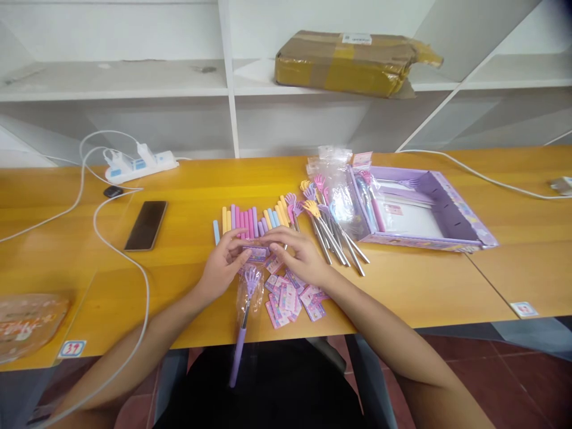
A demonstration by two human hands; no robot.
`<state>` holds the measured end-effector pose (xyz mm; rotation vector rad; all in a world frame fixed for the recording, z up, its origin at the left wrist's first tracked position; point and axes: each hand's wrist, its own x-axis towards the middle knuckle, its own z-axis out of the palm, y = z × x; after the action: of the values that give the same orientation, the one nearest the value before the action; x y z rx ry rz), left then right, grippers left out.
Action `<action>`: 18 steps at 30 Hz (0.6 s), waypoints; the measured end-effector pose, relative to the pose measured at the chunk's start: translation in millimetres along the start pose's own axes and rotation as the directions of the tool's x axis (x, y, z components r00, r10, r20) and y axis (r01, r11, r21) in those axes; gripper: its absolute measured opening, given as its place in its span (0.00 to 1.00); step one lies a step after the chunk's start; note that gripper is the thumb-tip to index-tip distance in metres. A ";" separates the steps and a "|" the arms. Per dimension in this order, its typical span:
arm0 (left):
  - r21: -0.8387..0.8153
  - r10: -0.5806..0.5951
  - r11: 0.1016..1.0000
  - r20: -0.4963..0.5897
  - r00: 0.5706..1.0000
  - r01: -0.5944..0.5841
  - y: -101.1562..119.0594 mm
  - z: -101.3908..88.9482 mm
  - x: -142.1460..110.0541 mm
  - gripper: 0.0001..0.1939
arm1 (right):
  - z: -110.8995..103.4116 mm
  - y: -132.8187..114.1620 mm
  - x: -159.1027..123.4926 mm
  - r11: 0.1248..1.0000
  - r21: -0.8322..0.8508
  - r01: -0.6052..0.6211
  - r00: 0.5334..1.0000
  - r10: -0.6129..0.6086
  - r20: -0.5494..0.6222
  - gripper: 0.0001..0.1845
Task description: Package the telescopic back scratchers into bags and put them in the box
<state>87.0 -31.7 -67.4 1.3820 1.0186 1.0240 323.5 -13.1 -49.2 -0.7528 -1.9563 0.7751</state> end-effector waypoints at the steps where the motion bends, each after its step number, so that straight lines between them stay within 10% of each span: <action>1: 0.006 -0.020 1.000 0.013 1.000 0.020 -0.1 -0.1 0.5 0.26 | 0.3 0.4 -0.2 1.000 -0.003 0.000 1.000 0.000 -0.005 0.13; 13: 0.087 -0.081 0.994 0.201 0.976 0.064 -2.4 -1.7 2.6 0.14 | 1.2 8.4 -1.7 0.844 -0.325 0.426 0.904 -0.403 0.141 0.17; 18: 0.092 -0.059 0.995 0.238 0.970 0.038 -0.4 -1.9 0.8 0.15 | -1.4 6.8 -3.0 0.867 -0.296 0.402 0.916 -0.374 0.147 0.13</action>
<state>85.4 -30.4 -67.7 1.5043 0.9194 0.7621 327.3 -10.8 -55.3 -0.4851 -2.2470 0.2476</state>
